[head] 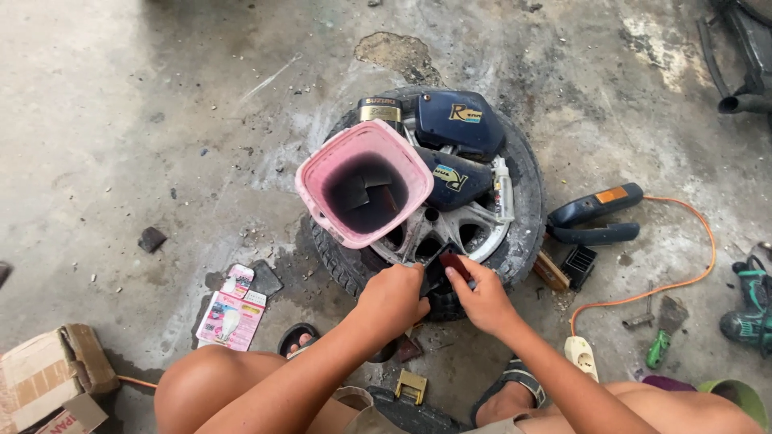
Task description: Sanding a black plastic component using sandpaper and water to smooth the surface in preparation for finishing.
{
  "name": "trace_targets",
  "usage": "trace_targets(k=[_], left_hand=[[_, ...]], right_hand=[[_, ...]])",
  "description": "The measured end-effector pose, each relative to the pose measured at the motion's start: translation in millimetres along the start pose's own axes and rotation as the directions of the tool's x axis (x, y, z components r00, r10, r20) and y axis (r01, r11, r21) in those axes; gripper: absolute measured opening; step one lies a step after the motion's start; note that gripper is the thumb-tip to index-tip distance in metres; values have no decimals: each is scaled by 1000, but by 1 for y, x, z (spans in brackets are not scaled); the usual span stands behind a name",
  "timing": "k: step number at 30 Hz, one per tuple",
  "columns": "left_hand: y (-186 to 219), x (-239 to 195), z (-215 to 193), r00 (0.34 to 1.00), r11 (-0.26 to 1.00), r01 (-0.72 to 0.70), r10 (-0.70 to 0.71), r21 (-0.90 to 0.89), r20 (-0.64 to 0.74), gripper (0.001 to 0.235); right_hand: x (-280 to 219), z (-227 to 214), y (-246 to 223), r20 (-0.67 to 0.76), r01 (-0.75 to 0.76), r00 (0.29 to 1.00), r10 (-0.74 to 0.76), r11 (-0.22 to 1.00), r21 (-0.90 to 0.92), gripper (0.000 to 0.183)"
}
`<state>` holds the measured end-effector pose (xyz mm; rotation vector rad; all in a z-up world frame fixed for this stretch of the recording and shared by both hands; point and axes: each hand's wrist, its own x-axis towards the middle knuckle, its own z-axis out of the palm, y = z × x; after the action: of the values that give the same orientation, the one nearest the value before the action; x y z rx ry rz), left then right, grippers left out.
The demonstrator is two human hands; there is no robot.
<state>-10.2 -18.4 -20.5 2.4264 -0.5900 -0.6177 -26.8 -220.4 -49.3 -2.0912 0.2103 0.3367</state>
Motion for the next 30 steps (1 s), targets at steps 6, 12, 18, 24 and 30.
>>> trace_targets(k=[6,12,18,24,30], left_hand=[[13,-1,11,996,996,73,-70,-53,61,53],[17,-10,19,990,990,13,-33,-142,-137,35],[16,-11,19,990,987,6,-28,-158,-139,46],[9,8,19,999,995,-46,44,87,28,56],[6,10,33,999,995,-8,11,99,-37,62]], right_hand=[[9,-12,9,-7,81,996,-84,973,-215,33],[8,-13,7,-51,74,992,-115,859,-507,34],[-4,-14,-24,-11,53,998,-60,933,-356,34],[10,-26,-14,82,8,996,41,852,-523,33],[6,-28,-27,90,14,995,41,843,-537,33]])
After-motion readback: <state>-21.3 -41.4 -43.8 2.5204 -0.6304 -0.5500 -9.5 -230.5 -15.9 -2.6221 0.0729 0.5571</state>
